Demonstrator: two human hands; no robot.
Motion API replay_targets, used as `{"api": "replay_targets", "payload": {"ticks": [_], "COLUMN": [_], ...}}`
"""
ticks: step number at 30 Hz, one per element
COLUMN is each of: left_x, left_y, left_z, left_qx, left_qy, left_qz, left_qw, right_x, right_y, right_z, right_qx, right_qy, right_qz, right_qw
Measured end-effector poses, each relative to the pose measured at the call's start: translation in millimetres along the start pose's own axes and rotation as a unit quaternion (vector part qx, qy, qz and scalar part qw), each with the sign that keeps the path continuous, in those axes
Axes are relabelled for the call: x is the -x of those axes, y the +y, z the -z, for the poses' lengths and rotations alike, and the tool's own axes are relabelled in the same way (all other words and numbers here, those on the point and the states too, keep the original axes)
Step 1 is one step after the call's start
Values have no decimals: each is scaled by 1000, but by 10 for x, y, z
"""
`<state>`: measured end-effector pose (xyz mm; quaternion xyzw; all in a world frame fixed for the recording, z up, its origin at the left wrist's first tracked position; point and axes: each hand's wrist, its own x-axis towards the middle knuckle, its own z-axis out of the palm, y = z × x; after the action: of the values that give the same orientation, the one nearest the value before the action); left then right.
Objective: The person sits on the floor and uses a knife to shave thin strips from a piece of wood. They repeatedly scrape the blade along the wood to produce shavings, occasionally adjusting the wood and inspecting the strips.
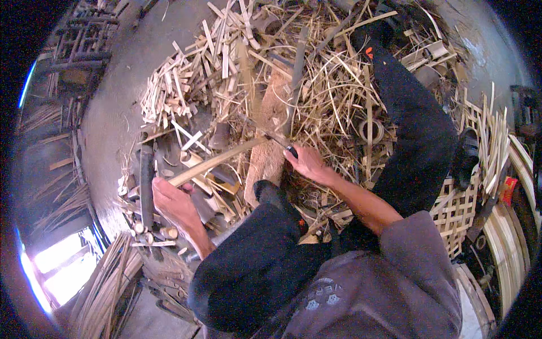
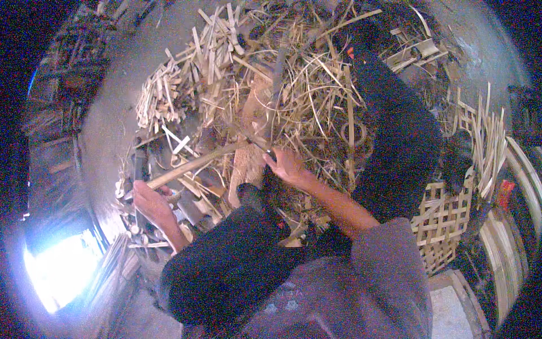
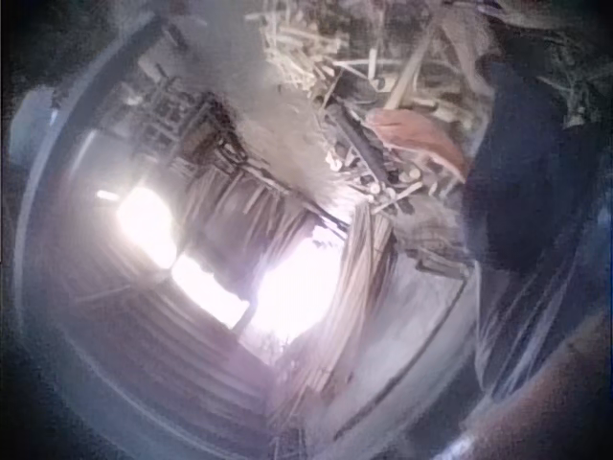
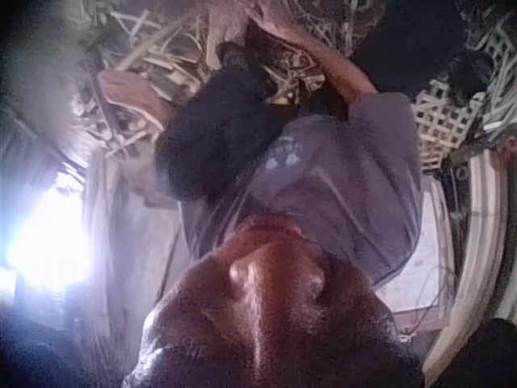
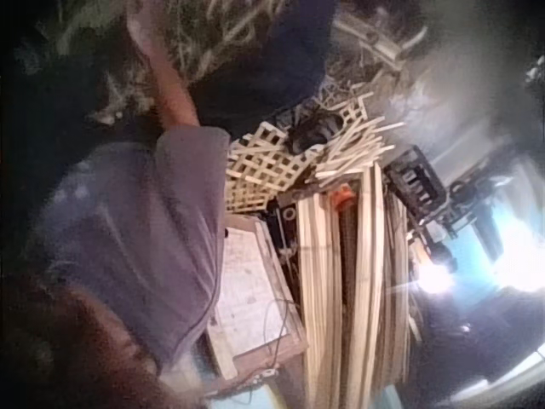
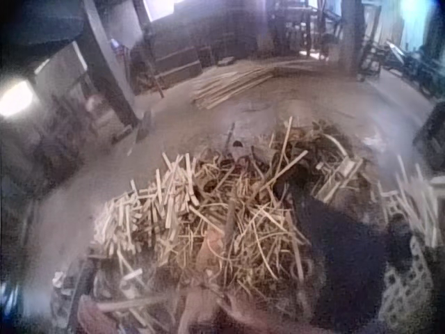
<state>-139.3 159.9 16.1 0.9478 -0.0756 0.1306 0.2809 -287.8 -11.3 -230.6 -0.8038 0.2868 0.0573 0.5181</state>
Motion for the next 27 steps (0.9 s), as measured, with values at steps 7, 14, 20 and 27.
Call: {"api": "replay_targets", "payload": {"ticks": [7, 14, 20, 27], "left_x": [-267, -236, 43, 199], "left_y": [-266, -106, 255, 402], "left_z": [-261, -762, -972, -984], "left_qx": [31, 618, 628, 552], "left_qy": [16, -23, -38, 49], "left_qz": [-141, -50, -29, -151], "left_qw": [989, 785, 777, 818], "right_x": [341, 513, 1012, 1416], "right_y": [564, 29, -865, -1780], "right_z": [-201, 162, 954, 1334], "right_qx": [-43, -177, -102, -241], "right_qy": [61, -32, 52, 45], "right_qz": [-29, -44, 104, 141], "right_qw": [997, 983, 988, 959]}}
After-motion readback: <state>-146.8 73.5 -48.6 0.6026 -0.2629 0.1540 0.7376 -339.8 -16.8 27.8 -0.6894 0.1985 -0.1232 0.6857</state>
